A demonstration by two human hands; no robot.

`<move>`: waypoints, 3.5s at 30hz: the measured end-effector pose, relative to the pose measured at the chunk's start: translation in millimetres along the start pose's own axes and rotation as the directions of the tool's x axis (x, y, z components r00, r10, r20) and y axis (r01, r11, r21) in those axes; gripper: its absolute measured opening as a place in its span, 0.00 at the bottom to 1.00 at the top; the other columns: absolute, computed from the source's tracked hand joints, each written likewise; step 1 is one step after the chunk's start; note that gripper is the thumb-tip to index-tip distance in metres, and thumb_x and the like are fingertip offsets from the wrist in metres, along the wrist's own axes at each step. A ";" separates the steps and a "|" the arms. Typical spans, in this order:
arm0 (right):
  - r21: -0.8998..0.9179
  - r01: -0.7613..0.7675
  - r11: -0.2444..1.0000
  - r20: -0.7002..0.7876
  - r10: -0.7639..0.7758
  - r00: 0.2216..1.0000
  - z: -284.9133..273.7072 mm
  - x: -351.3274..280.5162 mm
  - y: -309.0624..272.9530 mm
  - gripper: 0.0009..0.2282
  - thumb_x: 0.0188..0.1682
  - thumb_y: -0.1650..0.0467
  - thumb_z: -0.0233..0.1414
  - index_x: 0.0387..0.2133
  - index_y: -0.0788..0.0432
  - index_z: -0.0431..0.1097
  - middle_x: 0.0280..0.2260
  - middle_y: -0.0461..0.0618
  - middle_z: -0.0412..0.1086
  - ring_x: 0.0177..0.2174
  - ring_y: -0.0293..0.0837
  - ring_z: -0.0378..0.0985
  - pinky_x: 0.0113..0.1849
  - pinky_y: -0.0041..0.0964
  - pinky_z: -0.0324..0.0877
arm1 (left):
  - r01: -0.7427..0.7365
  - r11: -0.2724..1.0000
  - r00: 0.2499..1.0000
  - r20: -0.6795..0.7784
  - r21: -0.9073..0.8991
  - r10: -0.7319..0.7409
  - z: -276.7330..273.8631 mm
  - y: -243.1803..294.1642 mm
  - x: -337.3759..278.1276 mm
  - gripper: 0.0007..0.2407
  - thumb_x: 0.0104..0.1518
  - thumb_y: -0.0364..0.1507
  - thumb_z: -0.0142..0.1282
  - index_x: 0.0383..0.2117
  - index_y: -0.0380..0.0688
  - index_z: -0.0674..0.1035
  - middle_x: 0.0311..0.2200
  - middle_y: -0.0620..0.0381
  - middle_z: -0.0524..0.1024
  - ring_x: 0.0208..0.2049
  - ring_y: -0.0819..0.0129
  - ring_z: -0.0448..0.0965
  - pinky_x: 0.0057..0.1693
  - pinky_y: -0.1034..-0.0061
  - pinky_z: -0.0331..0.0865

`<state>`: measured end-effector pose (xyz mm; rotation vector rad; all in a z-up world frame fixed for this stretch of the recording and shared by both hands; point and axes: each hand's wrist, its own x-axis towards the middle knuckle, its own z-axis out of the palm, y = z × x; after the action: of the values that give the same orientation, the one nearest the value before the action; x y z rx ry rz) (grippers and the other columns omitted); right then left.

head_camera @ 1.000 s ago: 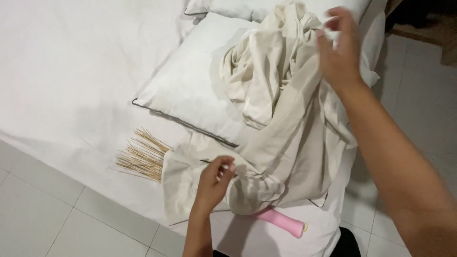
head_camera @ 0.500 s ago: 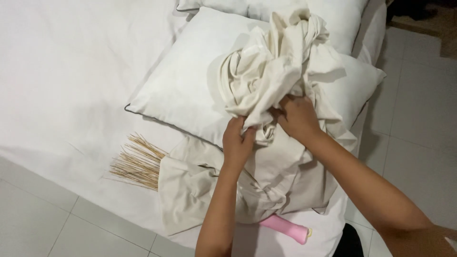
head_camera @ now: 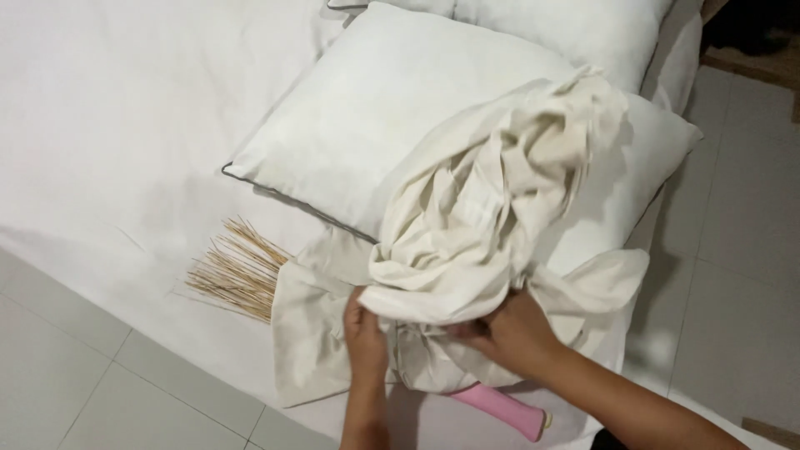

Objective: The person unfolds a white pillowcase on a bed and then inserts a white pillow into it. They adjust the fabric and corners to fit the pillow inside the case properly.

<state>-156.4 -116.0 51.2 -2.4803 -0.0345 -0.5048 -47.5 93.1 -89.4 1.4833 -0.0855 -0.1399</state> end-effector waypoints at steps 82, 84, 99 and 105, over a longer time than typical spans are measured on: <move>0.798 -0.599 0.063 0.365 0.740 0.564 -191.7 -44.7 -18.0 0.15 0.57 0.70 0.43 0.54 0.59 0.69 0.51 0.53 0.73 0.46 0.46 0.78 0.49 0.44 0.73 | -0.329 0.748 0.922 0.367 0.576 0.124 -49.4 313.2 -24.7 0.10 0.60 0.26 0.51 0.43 0.39 0.81 0.33 0.48 0.81 0.36 0.56 0.81 0.43 0.69 0.71; 0.888 -0.450 -0.094 0.361 0.749 0.556 -171.4 -63.0 -38.8 0.16 0.58 0.67 0.40 0.55 0.61 0.67 0.50 0.51 0.74 0.46 0.44 0.78 0.51 0.43 0.72 | -0.570 0.517 0.816 0.516 0.639 0.262 -42.4 297.2 -25.4 0.19 0.55 0.34 0.61 0.53 0.45 0.76 0.45 0.46 0.80 0.48 0.47 0.78 0.52 0.59 0.71; 0.632 -0.730 0.259 0.450 0.644 0.618 -209.5 -123.5 -116.5 0.18 0.44 0.71 0.56 0.50 0.59 0.73 0.40 0.53 0.80 0.38 0.43 0.82 0.41 0.39 0.77 | -0.536 0.778 0.623 0.776 0.329 0.101 -6.6 221.6 -39.5 0.16 0.54 0.21 0.50 0.49 0.48 0.81 0.44 0.48 0.83 0.50 0.53 0.81 0.58 0.67 0.71; 0.266 -0.702 0.661 -0.004 0.729 0.685 -235.1 -192.1 -100.2 0.10 0.51 0.69 0.56 0.43 0.61 0.73 0.36 0.52 0.75 0.35 0.41 0.73 0.38 0.36 0.70 | -0.118 0.968 0.402 0.902 0.223 -0.159 28.9 305.7 -93.2 0.13 0.58 0.28 0.53 0.49 0.43 0.79 0.47 0.45 0.80 0.49 0.58 0.77 0.56 0.70 0.68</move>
<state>-430.1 -149.8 212.8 -1.9857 0.8575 -0.2577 -131.3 103.1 220.2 1.4925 -1.0477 -1.0295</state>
